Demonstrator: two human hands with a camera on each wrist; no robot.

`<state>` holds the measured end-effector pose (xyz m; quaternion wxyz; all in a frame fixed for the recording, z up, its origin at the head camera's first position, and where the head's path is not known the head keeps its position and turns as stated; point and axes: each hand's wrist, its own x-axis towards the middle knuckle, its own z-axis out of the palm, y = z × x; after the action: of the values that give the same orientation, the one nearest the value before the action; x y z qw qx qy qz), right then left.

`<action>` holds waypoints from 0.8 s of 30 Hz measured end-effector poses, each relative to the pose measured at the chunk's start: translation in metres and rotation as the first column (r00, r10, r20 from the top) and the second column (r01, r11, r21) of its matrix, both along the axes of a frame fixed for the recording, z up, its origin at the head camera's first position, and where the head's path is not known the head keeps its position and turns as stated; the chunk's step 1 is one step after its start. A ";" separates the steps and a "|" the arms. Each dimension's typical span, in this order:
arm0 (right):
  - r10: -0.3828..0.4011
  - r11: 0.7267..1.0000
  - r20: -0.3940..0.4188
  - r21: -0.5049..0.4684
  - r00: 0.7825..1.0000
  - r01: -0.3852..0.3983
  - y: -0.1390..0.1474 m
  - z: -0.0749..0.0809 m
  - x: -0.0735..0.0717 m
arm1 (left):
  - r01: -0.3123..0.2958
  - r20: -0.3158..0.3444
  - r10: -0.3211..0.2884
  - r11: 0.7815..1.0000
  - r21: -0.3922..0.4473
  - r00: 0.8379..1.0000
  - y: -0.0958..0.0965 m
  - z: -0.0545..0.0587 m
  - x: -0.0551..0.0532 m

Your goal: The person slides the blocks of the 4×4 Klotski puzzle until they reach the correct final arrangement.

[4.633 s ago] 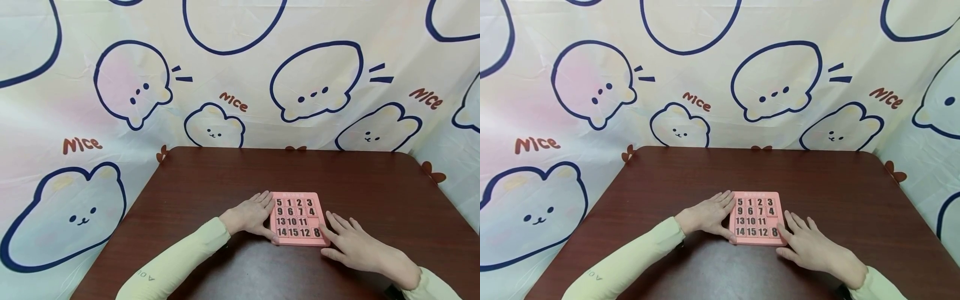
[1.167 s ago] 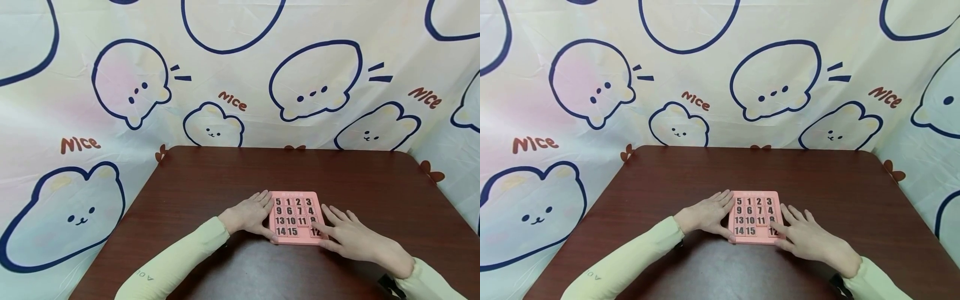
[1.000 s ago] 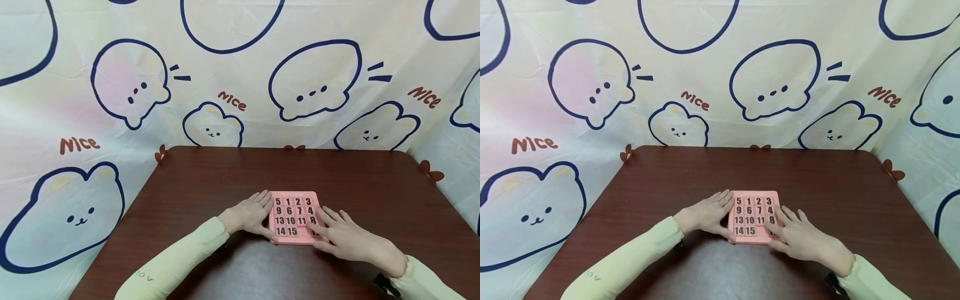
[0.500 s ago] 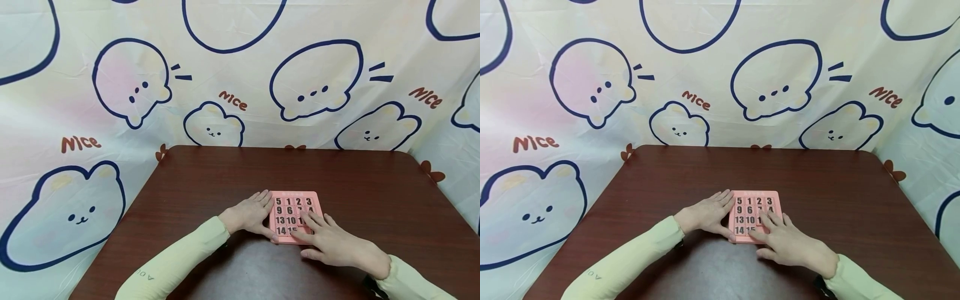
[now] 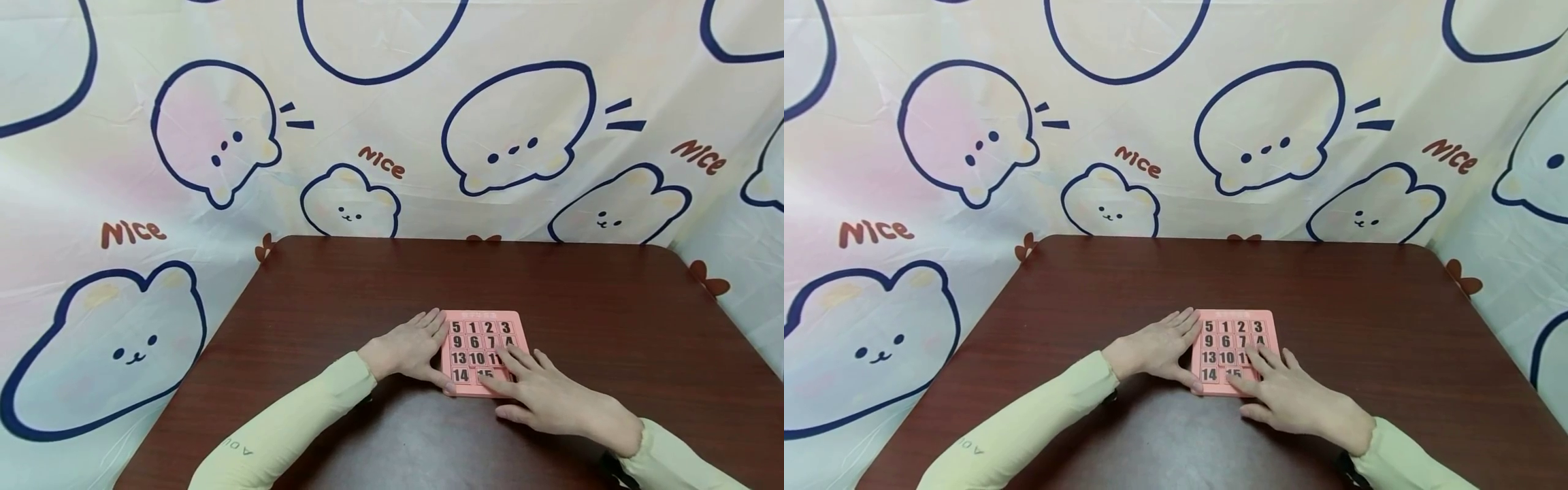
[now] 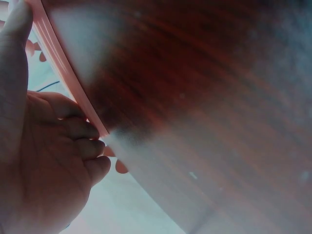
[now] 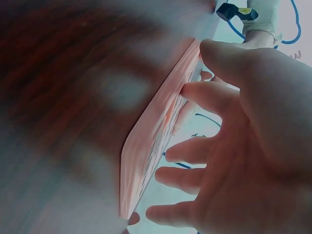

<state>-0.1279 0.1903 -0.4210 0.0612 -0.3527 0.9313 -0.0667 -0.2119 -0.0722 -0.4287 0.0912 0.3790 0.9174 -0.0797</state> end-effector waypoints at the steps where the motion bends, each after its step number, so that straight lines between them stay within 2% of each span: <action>1: -0.006 1.000 0.001 0.001 1.000 0.006 0.002 0.000 0.000 | 0.001 0.000 -0.001 1.000 0.000 1.000 0.000 0.000 0.000; 8: -0.043 0.999 0.002 0.003 0.999 0.043 0.018 -0.001 0.001 | -0.002 0.005 0.002 1.000 -0.002 1.000 0.001 0.002 0.001; 12: -0.046 0.999 -0.037 -0.005 0.998 0.046 0.021 0.001 0.003 | 0.003 0.002 -0.003 1.000 0.001 1.000 0.002 0.001 0.001; 24: 0.007 1.000 -0.061 -0.023 0.998 -0.008 -0.002 0.004 -0.002 | 0.003 -0.006 -0.003 1.000 -0.006 1.000 0.000 0.002 0.000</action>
<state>-0.1303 0.1882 -0.4171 0.0286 -0.3588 0.9306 -0.0667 -0.2114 -0.0719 -0.4266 0.0892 0.3799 0.9169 -0.0836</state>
